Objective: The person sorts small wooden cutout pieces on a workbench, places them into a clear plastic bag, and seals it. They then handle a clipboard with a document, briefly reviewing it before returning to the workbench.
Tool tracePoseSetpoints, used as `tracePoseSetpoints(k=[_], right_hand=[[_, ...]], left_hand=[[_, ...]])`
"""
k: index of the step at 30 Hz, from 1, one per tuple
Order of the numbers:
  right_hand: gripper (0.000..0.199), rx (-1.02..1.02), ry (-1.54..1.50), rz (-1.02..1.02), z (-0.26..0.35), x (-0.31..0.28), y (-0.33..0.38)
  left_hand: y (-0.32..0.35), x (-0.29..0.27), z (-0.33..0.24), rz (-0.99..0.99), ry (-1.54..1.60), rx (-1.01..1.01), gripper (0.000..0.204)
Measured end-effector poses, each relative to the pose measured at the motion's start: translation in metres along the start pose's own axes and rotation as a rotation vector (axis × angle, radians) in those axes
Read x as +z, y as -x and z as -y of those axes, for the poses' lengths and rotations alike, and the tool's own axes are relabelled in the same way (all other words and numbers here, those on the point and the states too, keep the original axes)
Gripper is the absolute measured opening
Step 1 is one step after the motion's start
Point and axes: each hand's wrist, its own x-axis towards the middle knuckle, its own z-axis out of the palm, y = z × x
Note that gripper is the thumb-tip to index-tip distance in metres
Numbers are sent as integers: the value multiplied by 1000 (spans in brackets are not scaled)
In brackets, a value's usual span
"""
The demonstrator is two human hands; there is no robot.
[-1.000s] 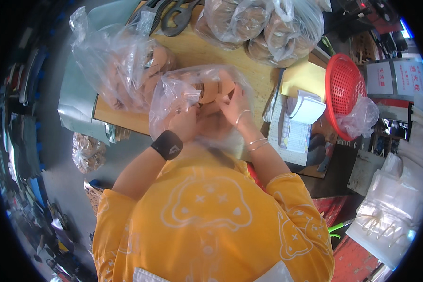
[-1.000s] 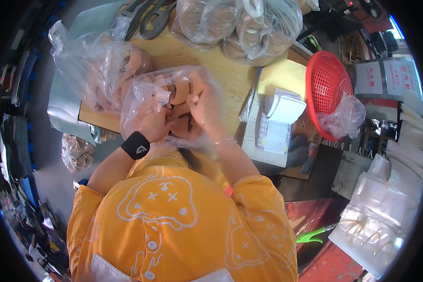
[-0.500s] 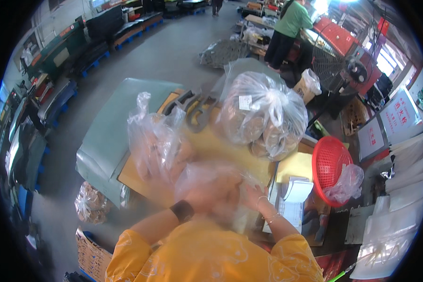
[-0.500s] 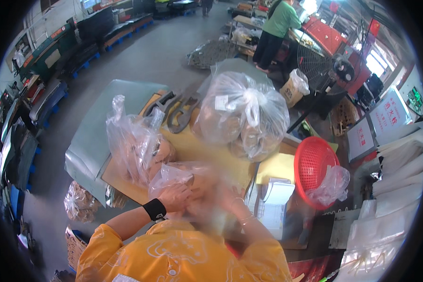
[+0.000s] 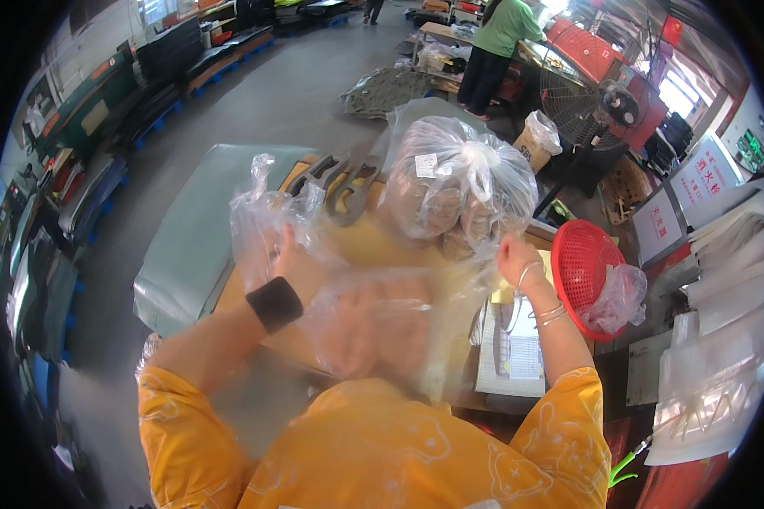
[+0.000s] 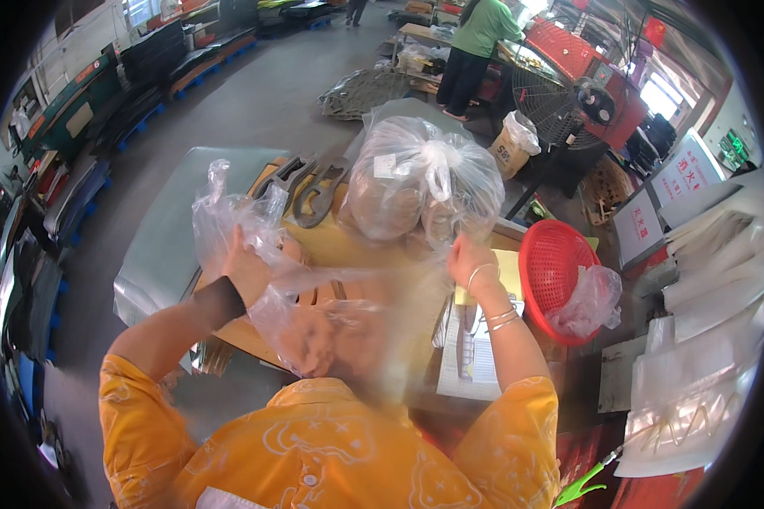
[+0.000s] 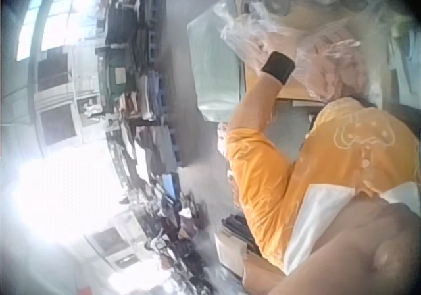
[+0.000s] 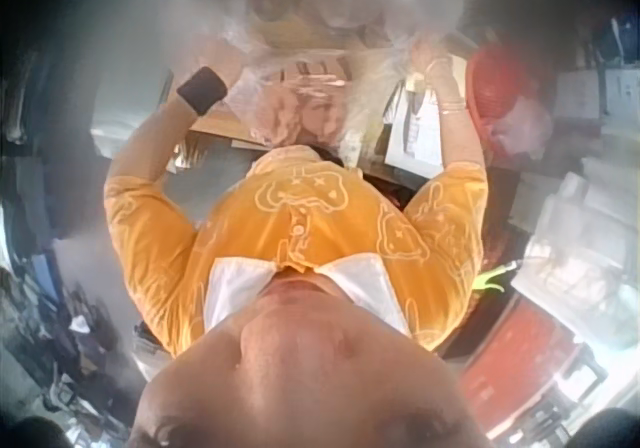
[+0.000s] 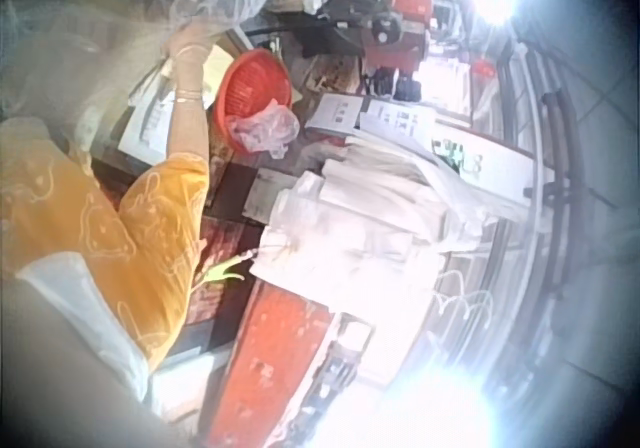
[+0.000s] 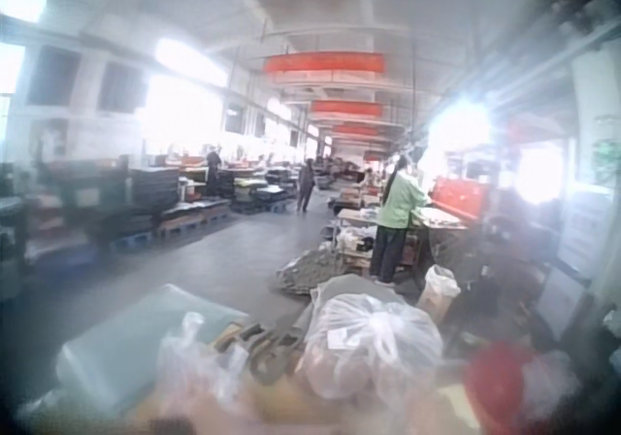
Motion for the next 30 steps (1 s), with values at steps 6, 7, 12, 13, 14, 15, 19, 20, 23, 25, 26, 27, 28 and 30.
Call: tracePoseSetpoints(k=[6,7,12,13,14,15,19,20,23,25,26,27,28,30], right_hand=[[48,-128,-713,-254,37,-10,-8],[56,-209,-559,-296,52,4,-3],[58,13,27,129,75,71,-8],[52,61,64,279,65,70,-18],[42,80,60,294,51,65,-25],[36,134,81,321,37,53,-31],[23,-62,-157,-125,24,-17,-29],[20,-169,-334,-236,35,-35,-24],[19,-316,-663,-233,83,-58,30],[16,-361,-991,-151,117,-68,55],[16,-280,-1163,-47,130,-71,64],[17,-106,-1305,52,145,-71,69],[20,-224,-1342,71,157,-67,71],[28,-331,-1394,117,162,-62,69]], left_hand=[[29,-23,20,-613,110,83,3],[31,-27,17,-760,137,139,4],[36,-41,20,-661,-29,291,9],[36,-41,28,-680,-41,315,10],[36,-40,36,-621,-101,253,11],[36,-37,46,-607,-139,204,11],[31,-24,68,-855,165,160,9],[32,-22,70,-995,266,154,10],[37,-22,50,-1132,552,169,16],[39,-30,23,-1183,847,219,24],[34,-36,2,-1273,990,221,26],[27,-42,-21,-1325,1176,170,28],[16,-48,-50,-1326,1366,226,29],[1,-47,-81,-1221,1769,258,30]])
